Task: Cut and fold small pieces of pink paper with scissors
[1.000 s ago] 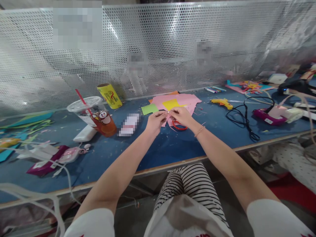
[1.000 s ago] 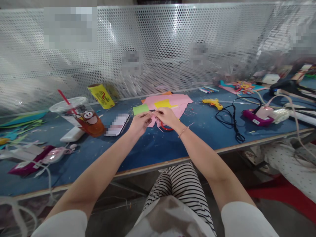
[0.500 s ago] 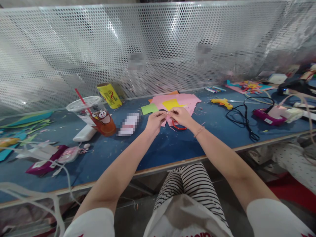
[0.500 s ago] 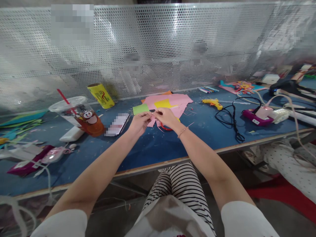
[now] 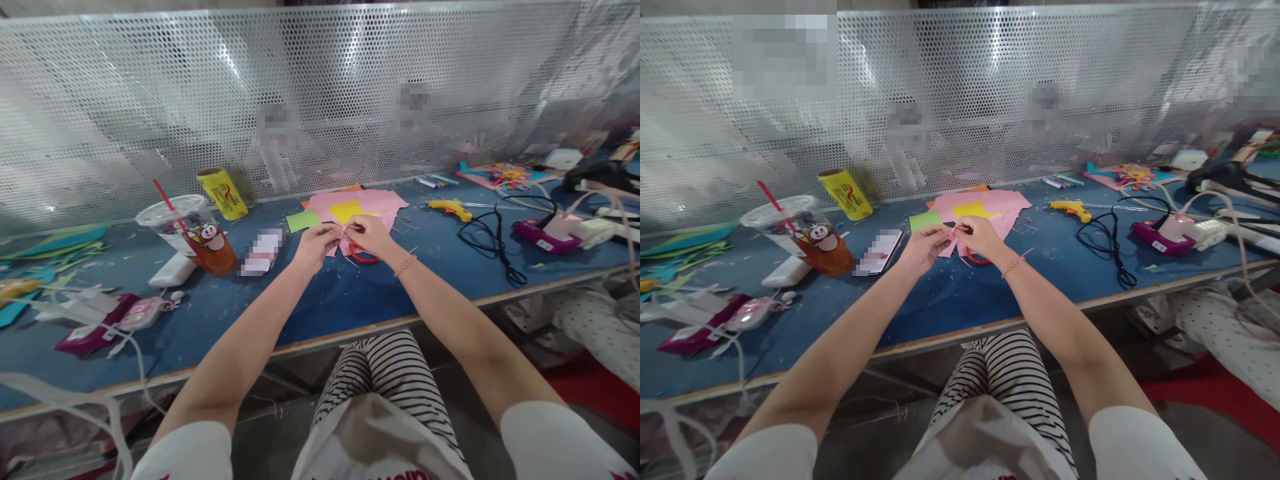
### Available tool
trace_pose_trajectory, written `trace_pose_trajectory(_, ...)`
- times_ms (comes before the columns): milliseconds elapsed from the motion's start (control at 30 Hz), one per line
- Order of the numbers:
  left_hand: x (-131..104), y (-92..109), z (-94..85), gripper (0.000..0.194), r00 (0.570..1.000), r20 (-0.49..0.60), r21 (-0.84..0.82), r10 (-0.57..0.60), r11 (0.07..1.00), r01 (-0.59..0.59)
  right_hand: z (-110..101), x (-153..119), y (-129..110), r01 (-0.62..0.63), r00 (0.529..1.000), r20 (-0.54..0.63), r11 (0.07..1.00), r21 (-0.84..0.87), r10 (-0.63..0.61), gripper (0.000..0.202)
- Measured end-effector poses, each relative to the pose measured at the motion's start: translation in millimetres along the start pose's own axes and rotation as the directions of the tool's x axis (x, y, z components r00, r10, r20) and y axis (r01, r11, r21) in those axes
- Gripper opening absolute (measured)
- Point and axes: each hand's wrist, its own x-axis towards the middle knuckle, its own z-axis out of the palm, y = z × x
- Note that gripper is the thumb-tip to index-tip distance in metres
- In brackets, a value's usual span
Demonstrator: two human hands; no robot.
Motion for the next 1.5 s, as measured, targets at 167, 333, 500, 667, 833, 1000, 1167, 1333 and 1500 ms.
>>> trace_pose_trajectory(167,0,1,-0.7,0.020,0.999,0.023,0.029,0.029,0.999,-0.030,-1,-2,-5,0.087,0.996,-0.028,0.995,-0.045,-0.088,0.014)
trace_pose_trajectory(333,2,1,-3.9,0.017,1.000,0.011,0.003,-0.006,1.000,0.006,1,-3,-7,0.039,0.999,-0.015,0.999,-0.027,-0.039,0.013)
trace_pose_trajectory(500,3,1,-5.9,0.018,0.999,0.032,0.012,-0.009,1.000,0.008,3,-3,-8,0.012,1.000,0.016,1.000,0.015,-0.012,0.012)
trace_pose_trajectory(667,1,5,-3.8,0.017,0.999,0.039,0.002,-0.031,1.000,0.031,4,-3,-7,0.035,0.999,0.011,0.999,0.030,-0.035,0.014)
trace_pose_trajectory(833,-2,9,-1.8,0.019,0.995,0.018,0.011,-0.094,0.996,0.093,4,-2,-3,0.000,0.999,0.052,0.994,0.113,-0.006,0.015)
trace_pose_trajectory(1000,-2,12,-1.4,0.017,0.994,0.008,0.008,-0.109,0.994,0.109,5,-3,-2,-0.093,0.992,0.106,0.968,0.232,0.070,0.020)
trace_pose_trajectory(1167,-1,12,-1.8,0.018,0.997,-0.024,0.037,-0.069,0.997,0.070,5,-2,0,-0.164,0.981,0.165,0.898,0.407,0.104,0.022)
trace_pose_trajectory(1333,2,8,-4.3,0.020,1.000,0.007,0.130,-0.024,0.991,0.023,7,0,5,-0.268,0.957,0.217,0.876,0.400,0.194,0.029)
trace_pose_trajectory(1500,4,6,-6.6,0.021,0.999,0.048,0.185,-0.021,0.983,0.012,10,0,7,-0.235,0.962,0.206,0.928,0.290,0.179,0.030)
